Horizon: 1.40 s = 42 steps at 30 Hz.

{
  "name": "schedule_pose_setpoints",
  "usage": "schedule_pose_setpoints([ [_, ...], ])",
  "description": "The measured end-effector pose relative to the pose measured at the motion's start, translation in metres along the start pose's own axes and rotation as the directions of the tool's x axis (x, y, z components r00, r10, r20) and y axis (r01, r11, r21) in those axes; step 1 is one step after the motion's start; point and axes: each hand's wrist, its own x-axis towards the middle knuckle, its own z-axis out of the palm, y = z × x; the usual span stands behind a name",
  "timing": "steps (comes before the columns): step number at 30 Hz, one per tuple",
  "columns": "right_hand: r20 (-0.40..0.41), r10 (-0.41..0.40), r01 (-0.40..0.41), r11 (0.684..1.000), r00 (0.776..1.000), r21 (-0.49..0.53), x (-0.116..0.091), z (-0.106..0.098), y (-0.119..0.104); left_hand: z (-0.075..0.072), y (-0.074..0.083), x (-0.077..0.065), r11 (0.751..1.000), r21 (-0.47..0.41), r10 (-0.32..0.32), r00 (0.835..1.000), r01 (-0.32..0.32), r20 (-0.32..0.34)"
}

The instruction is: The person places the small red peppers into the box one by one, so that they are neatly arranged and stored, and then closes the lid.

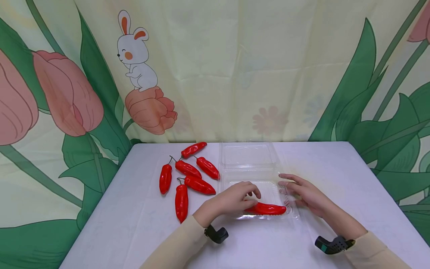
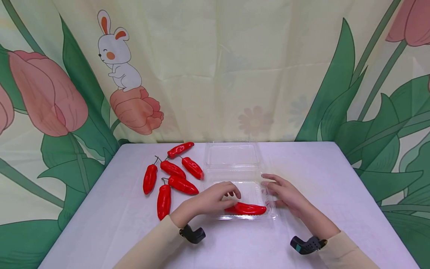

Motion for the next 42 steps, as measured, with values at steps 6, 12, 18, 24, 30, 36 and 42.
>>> schedule_pose_setpoints([
  [6, -0.001, 0.000, 0.000, 1.000, 1.000, 0.008, 0.000, 0.000, 0.001, -0.005, -0.003, -0.002, 1.000, 0.014, 0.012, 1.000, -0.012, -0.026],
  [12, -0.002, 0.002, -0.002, 1.000, 1.000, 0.010, 0.001, 0.001, 0.000, -0.011, -0.005, -0.008, 1.000, 0.018, 0.018, 0.998, -0.017, -0.057],
  [18, -0.002, -0.002, 0.002, 1.000, 1.000, 0.017, 0.001, 0.001, -0.001, -0.018, -0.007, -0.014, 1.000, 0.014, 0.009, 0.994, -0.008, -0.112],
  [24, 0.001, -0.008, 0.008, 1.000, 1.000, 0.021, 0.001, 0.000, 0.000, -0.022, -0.008, -0.018, 1.000, -0.015, -0.009, 0.990, 0.007, -0.142],
  [30, 0.003, -0.011, 0.011, 1.000, 1.000, 0.025, 0.002, 0.001, 0.000, -0.026, -0.012, -0.025, 1.000, -0.010, -0.031, 0.982, 0.030, -0.184],
  [36, -0.002, -0.006, 0.006, 1.000, 1.000, 0.027, 0.001, 0.001, -0.001, -0.033, -0.017, -0.032, 0.999, -0.025, -0.032, 0.971, 0.026, -0.236],
  [42, -0.003, -0.008, 0.008, 0.999, 1.000, 0.033, 0.000, 0.000, -0.001, -0.040, -0.025, -0.038, 0.997, -0.065, -0.062, 0.962, 0.046, -0.266],
])
